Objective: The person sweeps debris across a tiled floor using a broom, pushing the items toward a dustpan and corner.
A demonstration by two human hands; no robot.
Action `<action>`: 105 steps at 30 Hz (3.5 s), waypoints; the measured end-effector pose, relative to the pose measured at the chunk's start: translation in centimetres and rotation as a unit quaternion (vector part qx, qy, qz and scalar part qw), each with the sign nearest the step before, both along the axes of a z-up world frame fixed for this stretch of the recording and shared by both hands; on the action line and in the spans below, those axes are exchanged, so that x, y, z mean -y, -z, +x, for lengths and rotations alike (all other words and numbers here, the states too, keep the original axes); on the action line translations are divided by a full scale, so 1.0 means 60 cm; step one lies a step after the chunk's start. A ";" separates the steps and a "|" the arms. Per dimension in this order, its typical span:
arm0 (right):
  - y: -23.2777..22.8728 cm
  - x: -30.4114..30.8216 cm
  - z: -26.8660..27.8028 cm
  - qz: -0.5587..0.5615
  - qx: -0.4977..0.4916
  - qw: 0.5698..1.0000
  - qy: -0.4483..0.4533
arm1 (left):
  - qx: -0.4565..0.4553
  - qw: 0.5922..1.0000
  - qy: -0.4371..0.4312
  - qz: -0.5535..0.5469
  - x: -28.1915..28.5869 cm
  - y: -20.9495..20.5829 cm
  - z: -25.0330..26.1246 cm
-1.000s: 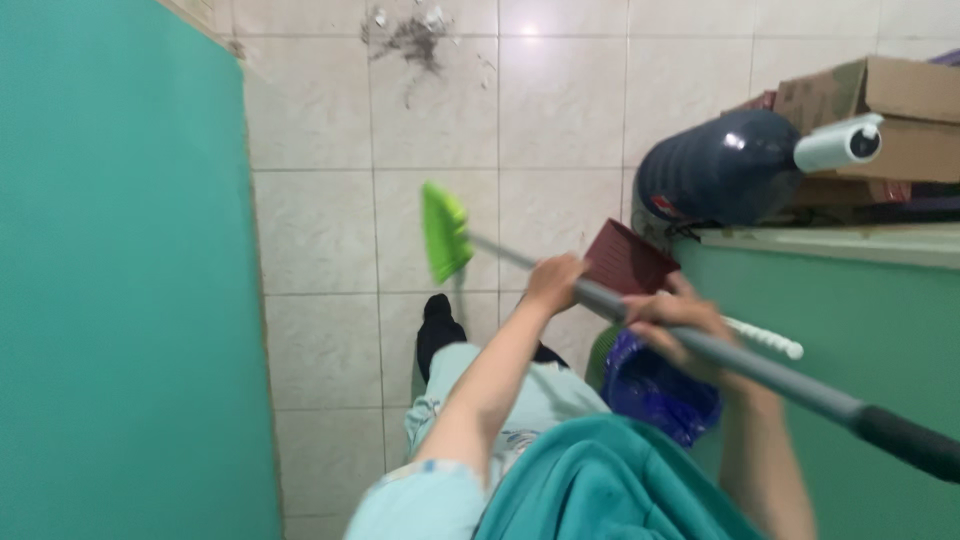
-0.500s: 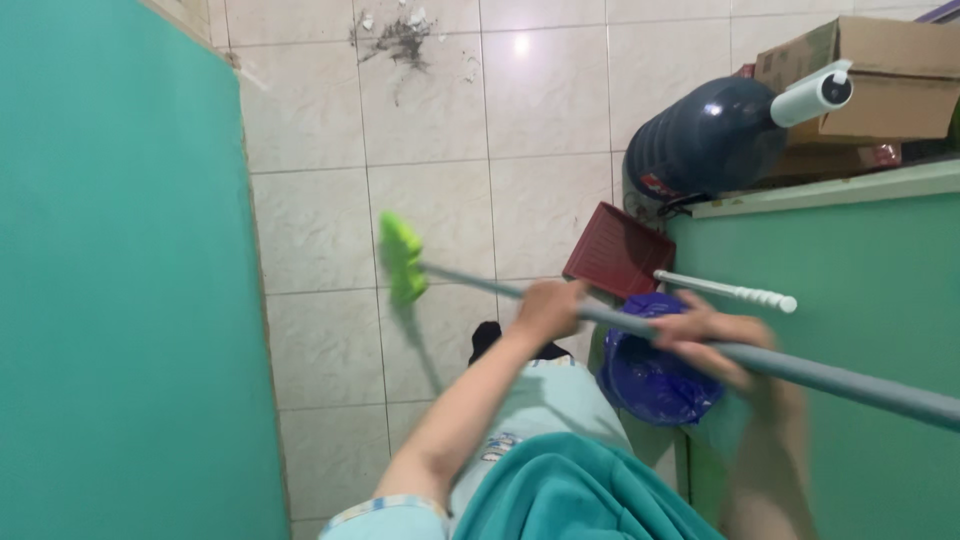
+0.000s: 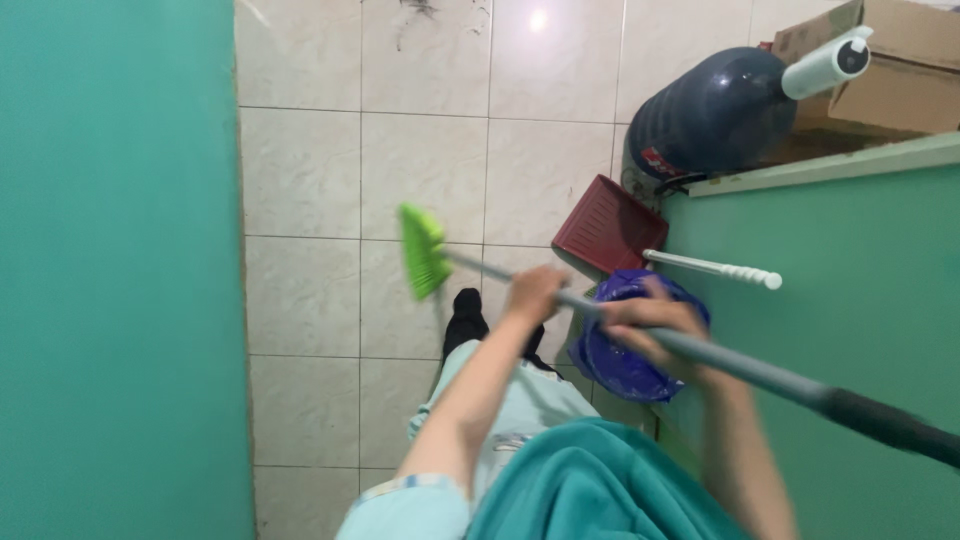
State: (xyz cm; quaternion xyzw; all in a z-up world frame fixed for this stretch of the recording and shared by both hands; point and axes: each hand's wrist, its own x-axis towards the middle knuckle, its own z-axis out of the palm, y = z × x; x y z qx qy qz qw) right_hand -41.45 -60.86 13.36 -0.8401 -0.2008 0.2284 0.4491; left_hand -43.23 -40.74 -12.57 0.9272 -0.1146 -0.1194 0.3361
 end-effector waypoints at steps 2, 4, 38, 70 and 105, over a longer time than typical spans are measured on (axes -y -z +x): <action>-0.052 0.055 -0.003 -0.047 0.033 0.998 0.021 | 0.079 0.994 -0.011 -0.068 0.098 -0.031 0.029; -0.085 0.072 -0.030 -0.100 0.052 0.993 0.021 | 0.108 0.990 -0.017 -0.089 0.160 -0.071 0.051; -0.079 -0.026 -0.413 -0.090 0.039 0.995 0.017 | 0.036 0.996 -0.019 -0.083 0.032 -0.094 -0.353; -0.060 -0.057 -0.763 -0.075 0.040 0.996 -0.013 | -0.058 0.998 -0.026 -0.011 -0.005 -0.072 -0.721; -0.115 0.025 -1.055 -0.077 0.097 0.992 -0.028 | 0.063 0.996 -0.063 0.002 0.113 -0.147 -0.956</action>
